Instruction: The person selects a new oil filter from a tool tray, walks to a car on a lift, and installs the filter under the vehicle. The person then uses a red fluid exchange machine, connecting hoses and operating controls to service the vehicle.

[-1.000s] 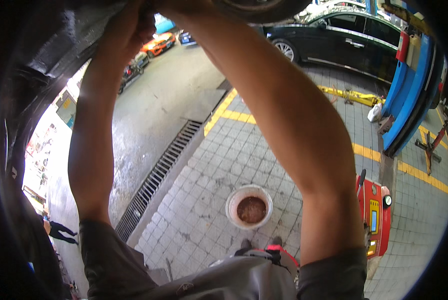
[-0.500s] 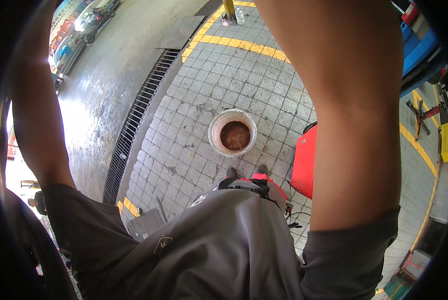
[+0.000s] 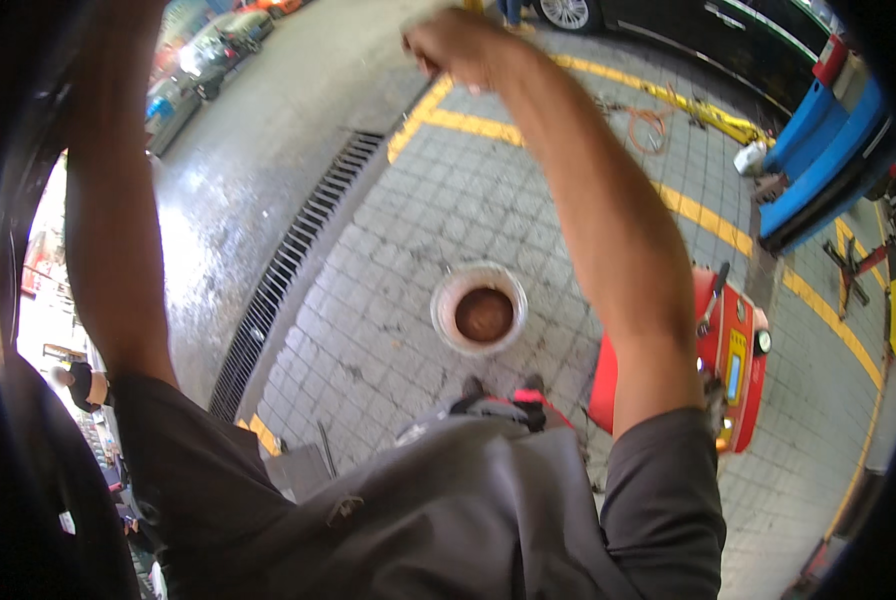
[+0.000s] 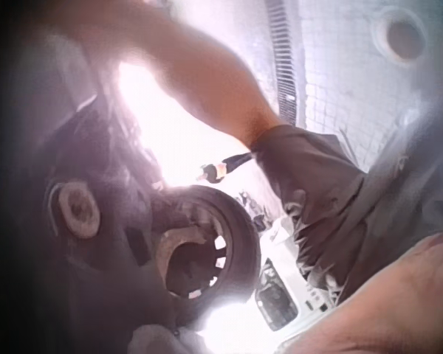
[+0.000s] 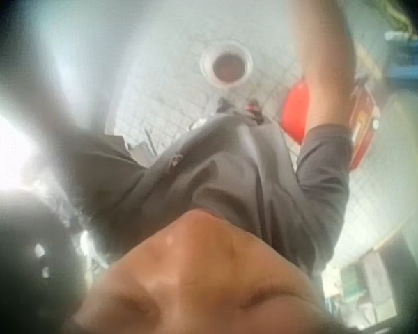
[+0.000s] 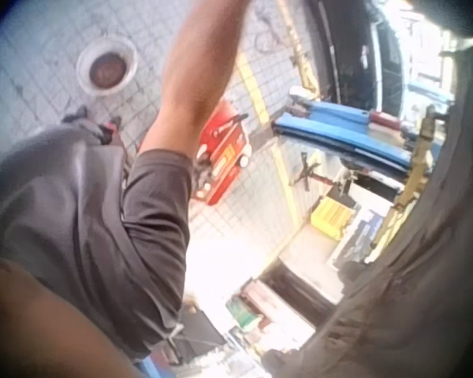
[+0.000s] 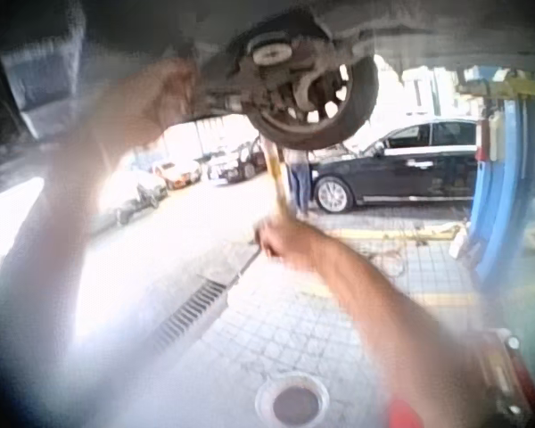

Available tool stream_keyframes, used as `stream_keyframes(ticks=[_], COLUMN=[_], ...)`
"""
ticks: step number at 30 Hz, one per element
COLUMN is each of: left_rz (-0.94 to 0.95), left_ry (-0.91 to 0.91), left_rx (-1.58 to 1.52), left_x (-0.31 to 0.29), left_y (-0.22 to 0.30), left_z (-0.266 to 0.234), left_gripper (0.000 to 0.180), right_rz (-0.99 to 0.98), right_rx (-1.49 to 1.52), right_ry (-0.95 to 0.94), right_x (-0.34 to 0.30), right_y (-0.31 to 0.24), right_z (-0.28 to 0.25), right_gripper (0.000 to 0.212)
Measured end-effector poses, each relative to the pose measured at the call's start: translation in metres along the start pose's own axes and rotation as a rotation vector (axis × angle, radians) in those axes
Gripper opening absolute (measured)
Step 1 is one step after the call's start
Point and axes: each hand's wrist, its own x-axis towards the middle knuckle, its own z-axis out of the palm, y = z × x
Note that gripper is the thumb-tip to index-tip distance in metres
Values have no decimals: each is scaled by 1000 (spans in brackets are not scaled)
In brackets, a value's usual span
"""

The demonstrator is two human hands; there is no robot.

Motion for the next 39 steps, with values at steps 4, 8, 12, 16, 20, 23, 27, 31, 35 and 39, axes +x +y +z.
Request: stream_keyframes(ticks=[4,8,12,16,20,23,27,31,35,39], left_rz=[-19,-83,-134,-135,-128,-143,-123,-89,-85,-111], left_ry=[20,-13,-59,-56,-31,-3,-42,-17,-6,-31], left_rx=[-35,-119,-212,-211,-237,-269,-318,-338,-337,-373], left_x=[0,-7,-9,-8,-8,-7,-5,-6,-5,-6], left_y=[7,9,10,9,8,6,3,0,-2,-4], left_z=[10,20,19,17,18,18,17,16,15,11], left_gripper=[20,22,22,23,24,25,23,23,21,18], right_rz=[-113,-377,-544,-577,-601,-729,-806,-850,-864,-868], right_rx=[510,286,342,395,505,436,529,464,493,592], right_ry=[188,254,213,207,210,125,234,222,188,145], right_x=[-2,3,3,-3,-4,3,8,8,9,7], right_y=[-4,-45,-80,-104,-129,-148,-167,-179,-183,-182], right_z=[19,-10,-23,-26,-40,-46,-41,-35,-29,-26], right_gripper=[30,35,27,27,2,7,4,10,14,17])
